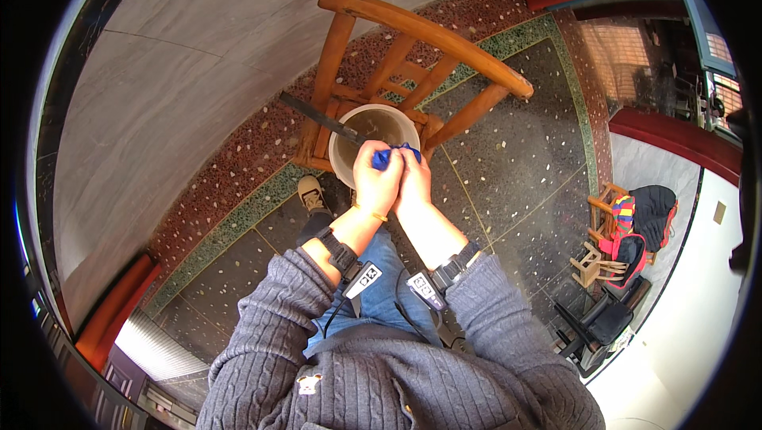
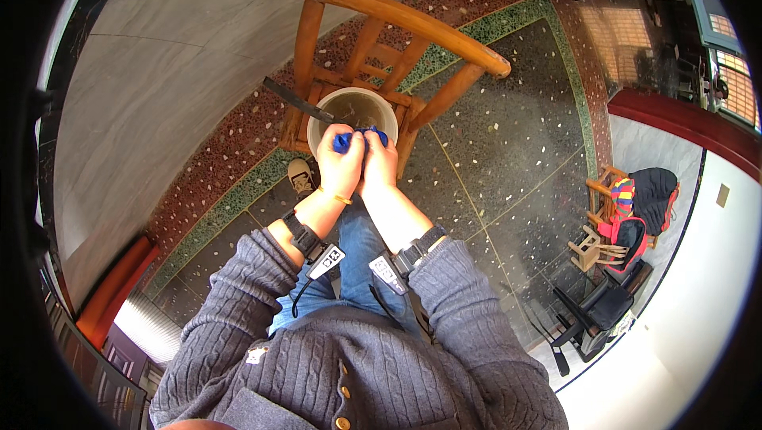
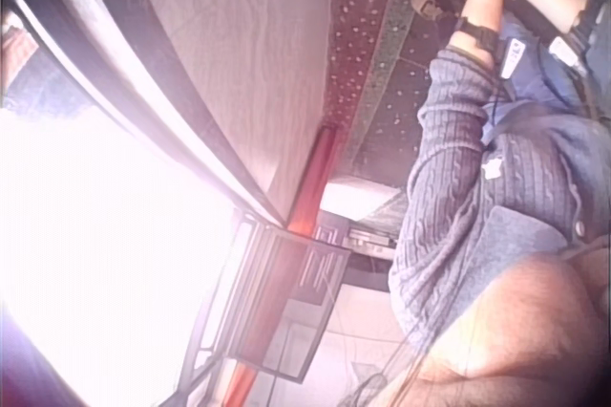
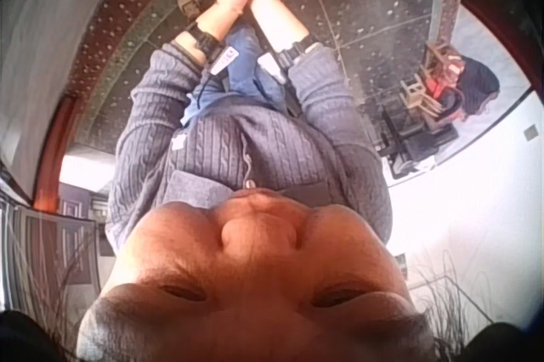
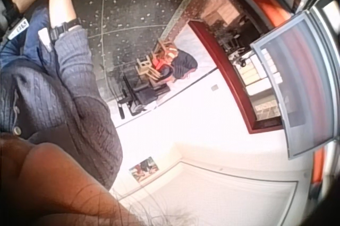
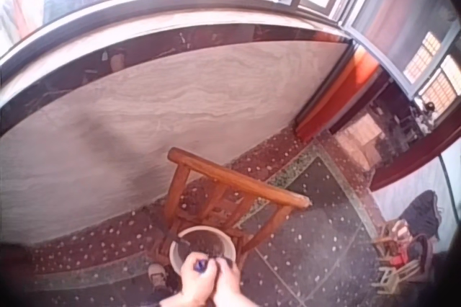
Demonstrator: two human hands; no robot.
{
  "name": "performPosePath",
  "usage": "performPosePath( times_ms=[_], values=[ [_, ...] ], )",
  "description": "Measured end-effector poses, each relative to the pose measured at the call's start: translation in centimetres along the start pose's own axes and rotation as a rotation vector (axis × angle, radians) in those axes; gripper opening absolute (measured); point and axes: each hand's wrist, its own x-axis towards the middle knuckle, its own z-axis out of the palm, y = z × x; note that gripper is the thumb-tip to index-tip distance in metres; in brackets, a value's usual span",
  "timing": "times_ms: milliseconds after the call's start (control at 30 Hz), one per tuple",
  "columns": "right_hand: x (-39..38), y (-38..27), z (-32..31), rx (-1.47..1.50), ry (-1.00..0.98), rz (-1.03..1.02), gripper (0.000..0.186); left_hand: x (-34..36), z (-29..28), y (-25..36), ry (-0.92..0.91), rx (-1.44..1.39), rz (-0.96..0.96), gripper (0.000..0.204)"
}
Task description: The person wipes the window frame and sill with a blue cloth, repeatedly dipping the cloth into a bucket of water to rewet it. They also remove a strip of tape from the frame and place it on a nearby chair. The task is performed in a room with a tiled floor and visible furniture.
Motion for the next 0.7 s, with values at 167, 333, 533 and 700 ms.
performPosePath(
  times_ms=[167,333,533,700],
  values=[
    [0.3,0.0,0.8,-0.333,0.017,-0.264,0.013,1.5,0.2,-0.7,0.19,-0.443,-0.432,0.012],
    [1.3,0.3,0.6,-0.691,-0.015,-0.622,0.019,2.7,-0.1,-1.0,0.176,-0.545,-0.53,0.013],
    [0.9,0.5,0.8,-0.612,-0.014,-0.533,0.02,2.4,-0.4,-1.1,0.19,-0.744,-0.735,0.019],
    [-0.2,-0.3,0.7,-0.861,-0.168,-0.616,0.023,1.9,-1.5,-2.2,0.158,-0.835,-0.789,0.025]
  ],
)
